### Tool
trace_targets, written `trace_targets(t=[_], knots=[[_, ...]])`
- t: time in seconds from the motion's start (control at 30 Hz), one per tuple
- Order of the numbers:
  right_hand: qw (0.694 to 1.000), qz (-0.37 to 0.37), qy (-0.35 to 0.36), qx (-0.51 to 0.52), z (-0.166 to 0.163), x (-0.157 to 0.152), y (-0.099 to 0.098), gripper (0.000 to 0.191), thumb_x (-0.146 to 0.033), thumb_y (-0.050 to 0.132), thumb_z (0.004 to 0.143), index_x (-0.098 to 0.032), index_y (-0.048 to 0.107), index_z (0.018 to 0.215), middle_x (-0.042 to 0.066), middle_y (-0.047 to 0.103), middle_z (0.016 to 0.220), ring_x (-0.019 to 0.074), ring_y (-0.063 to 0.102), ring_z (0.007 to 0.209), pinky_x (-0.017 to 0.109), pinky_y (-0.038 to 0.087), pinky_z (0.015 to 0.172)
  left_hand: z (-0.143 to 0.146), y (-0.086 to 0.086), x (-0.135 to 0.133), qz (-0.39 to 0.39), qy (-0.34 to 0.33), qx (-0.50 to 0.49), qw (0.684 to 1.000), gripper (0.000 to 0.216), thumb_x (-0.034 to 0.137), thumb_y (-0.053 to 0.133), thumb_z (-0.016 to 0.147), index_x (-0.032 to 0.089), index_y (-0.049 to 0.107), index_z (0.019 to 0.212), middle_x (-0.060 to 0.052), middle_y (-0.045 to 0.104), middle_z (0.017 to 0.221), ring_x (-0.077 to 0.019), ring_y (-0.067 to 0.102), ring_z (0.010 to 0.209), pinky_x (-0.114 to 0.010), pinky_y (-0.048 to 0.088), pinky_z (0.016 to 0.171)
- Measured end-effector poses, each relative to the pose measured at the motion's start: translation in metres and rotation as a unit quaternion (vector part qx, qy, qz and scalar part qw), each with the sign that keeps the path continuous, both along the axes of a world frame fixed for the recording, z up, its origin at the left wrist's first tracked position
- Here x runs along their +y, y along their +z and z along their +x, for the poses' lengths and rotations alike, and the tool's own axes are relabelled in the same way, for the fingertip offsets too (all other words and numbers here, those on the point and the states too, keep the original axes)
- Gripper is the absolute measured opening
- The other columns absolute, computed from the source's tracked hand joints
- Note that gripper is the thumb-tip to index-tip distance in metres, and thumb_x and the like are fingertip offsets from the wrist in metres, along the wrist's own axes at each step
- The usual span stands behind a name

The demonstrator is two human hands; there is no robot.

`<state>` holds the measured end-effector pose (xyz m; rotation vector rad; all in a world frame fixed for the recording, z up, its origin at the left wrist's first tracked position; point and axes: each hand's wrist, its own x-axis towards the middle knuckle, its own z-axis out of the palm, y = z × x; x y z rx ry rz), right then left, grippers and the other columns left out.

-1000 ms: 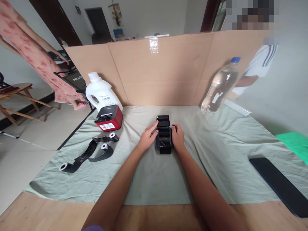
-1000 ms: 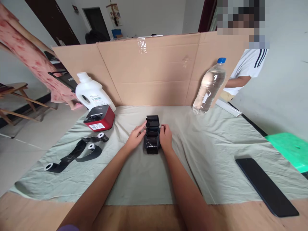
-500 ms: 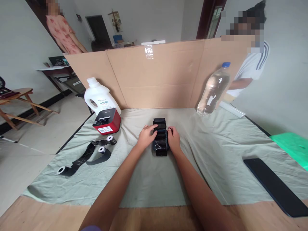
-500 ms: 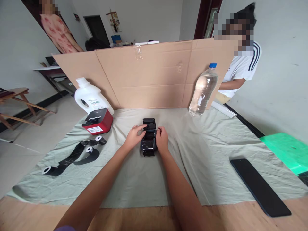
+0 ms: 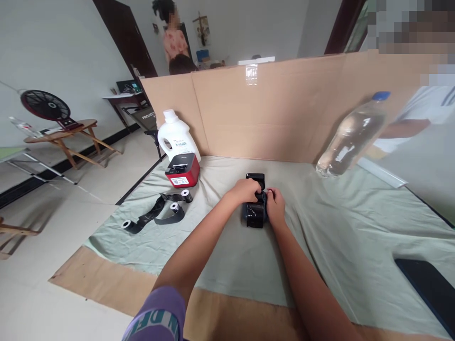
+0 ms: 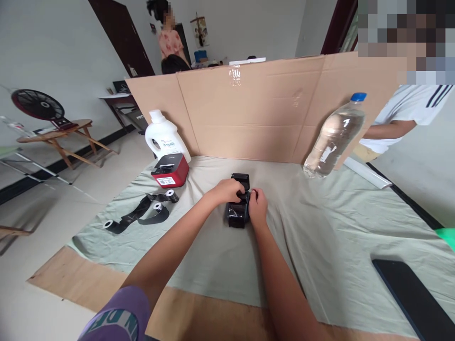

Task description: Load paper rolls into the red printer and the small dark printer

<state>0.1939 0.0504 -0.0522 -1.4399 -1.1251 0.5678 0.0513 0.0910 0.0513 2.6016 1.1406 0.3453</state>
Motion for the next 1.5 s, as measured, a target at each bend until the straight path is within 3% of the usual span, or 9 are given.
trace_targets(t=[0.13, 0.3, 0.47, 0.6, 0.7, 0.93, 1.13, 1.4, 1.5], knots=[[1.0, -0.004, -0.002, -0.004, 0.002, 0.003, -0.003, 0.039, -0.047, 0.042, 0.087, -0.018, 0.063, 0.1, 0.01, 0.071, 0.092, 0.0261, 0.064, 0.088, 0.041, 0.047, 0.085, -0.037, 0.01, -0.017, -0.001, 0.027, -0.135, 0.99, 0.025, 0.019, 0.068, 0.072, 0.023, 0.077, 0.095, -0.002, 0.075, 0.092, -0.0181, 0.066, 0.074, -0.027, 0.048, 0.067], [1.0, -0.009, -0.017, -0.013, 0.002, 0.005, -0.004, 0.039, -0.048, 0.043, 0.085, -0.018, 0.064, 0.1, 0.01, 0.072, 0.091, 0.0258, 0.064, 0.087, 0.041, 0.047, 0.085, -0.13, -0.001, -0.064, -0.012, 0.19, -0.309, 0.932, 0.034, 0.029, 0.07, 0.076, 0.019, 0.072, 0.108, -0.004, 0.073, 0.097, -0.015, 0.065, 0.073, -0.024, 0.05, 0.063], [0.999, -0.009, -0.024, -0.021, 0.003, 0.007, -0.007, 0.039, -0.048, 0.043, 0.085, -0.019, 0.065, 0.099, 0.01, 0.072, 0.091, 0.0255, 0.064, 0.087, 0.042, 0.047, 0.086, -0.241, -0.031, -0.14, 0.012, 0.405, -0.271, 0.873, 0.039, 0.038, 0.071, 0.074, 0.019, 0.069, 0.108, -0.005, 0.074, 0.095, -0.019, 0.069, 0.076, -0.026, 0.051, 0.063], [0.999, -0.007, -0.033, -0.029, 0.003, 0.009, -0.008, 0.038, -0.048, 0.044, 0.083, -0.02, 0.066, 0.098, 0.01, 0.072, 0.09, 0.0259, 0.064, 0.088, 0.043, 0.047, 0.087, -0.296, -0.052, -0.181, 0.002, 0.541, -0.244, 0.805, 0.042, 0.042, 0.069, 0.074, 0.021, 0.069, 0.111, -0.004, 0.076, 0.089, -0.0237, 0.072, 0.082, -0.029, 0.052, 0.069], [0.999, -0.005, -0.036, -0.027, 0.003, 0.009, -0.007, 0.037, -0.046, 0.045, 0.082, -0.02, 0.065, 0.096, 0.01, 0.072, 0.091, 0.0261, 0.064, 0.088, 0.043, 0.047, 0.087, -0.309, -0.063, -0.191, -0.001, 0.581, -0.231, 0.78, 0.046, 0.044, 0.066, 0.075, 0.021, 0.068, 0.116, -0.003, 0.076, 0.084, -0.0235, 0.071, 0.074, -0.032, 0.052, 0.07], [0.999, -0.006, -0.034, -0.029, 0.004, 0.01, -0.007, 0.035, -0.046, 0.045, 0.082, -0.02, 0.065, 0.095, 0.009, 0.071, 0.088, 0.0256, 0.064, 0.085, 0.043, 0.047, 0.085, -0.308, -0.071, -0.192, -0.006, 0.551, -0.261, 0.793, 0.046, 0.042, 0.063, 0.077, 0.018, 0.067, 0.115, -0.007, 0.076, 0.09, -0.0257, 0.072, 0.09, -0.033, 0.053, 0.08], [0.999, -0.002, -0.033, -0.018, 0.003, 0.009, -0.007, 0.037, -0.047, 0.047, 0.082, -0.02, 0.066, 0.096, 0.01, 0.072, 0.09, 0.0257, 0.064, 0.087, 0.042, 0.047, 0.085, -0.314, -0.074, -0.192, 0.008, 0.564, -0.24, 0.79, 0.052, 0.048, 0.062, 0.077, 0.018, 0.068, 0.12, -0.006, 0.073, 0.088, -0.0234, 0.068, 0.08, -0.032, 0.052, 0.073], [0.999, 0.002, -0.038, -0.024, 0.003, 0.011, -0.008, 0.037, -0.047, 0.046, 0.08, -0.019, 0.066, 0.093, 0.01, 0.072, 0.09, 0.0259, 0.063, 0.086, 0.041, 0.046, 0.085, -0.307, -0.046, -0.2, 0.104, 0.574, -0.283, 0.761, 0.054, 0.04, 0.057, 0.083, 0.023, 0.059, 0.134, -0.007, 0.069, 0.116, -0.013, 0.051, 0.063, -0.026, 0.046, 0.061], [0.999, -0.003, -0.039, -0.026, 0.003, 0.011, -0.008, 0.037, -0.046, 0.046, 0.079, -0.019, 0.067, 0.093, 0.011, 0.072, 0.092, 0.0268, 0.063, 0.088, 0.042, 0.046, 0.086, -0.305, -0.029, -0.188, 0.124, 0.572, -0.237, 0.775, 0.046, 0.043, 0.056, 0.085, 0.024, 0.064, 0.126, -0.007, 0.071, 0.107, -0.0154, 0.055, 0.066, -0.028, 0.048, 0.066]])
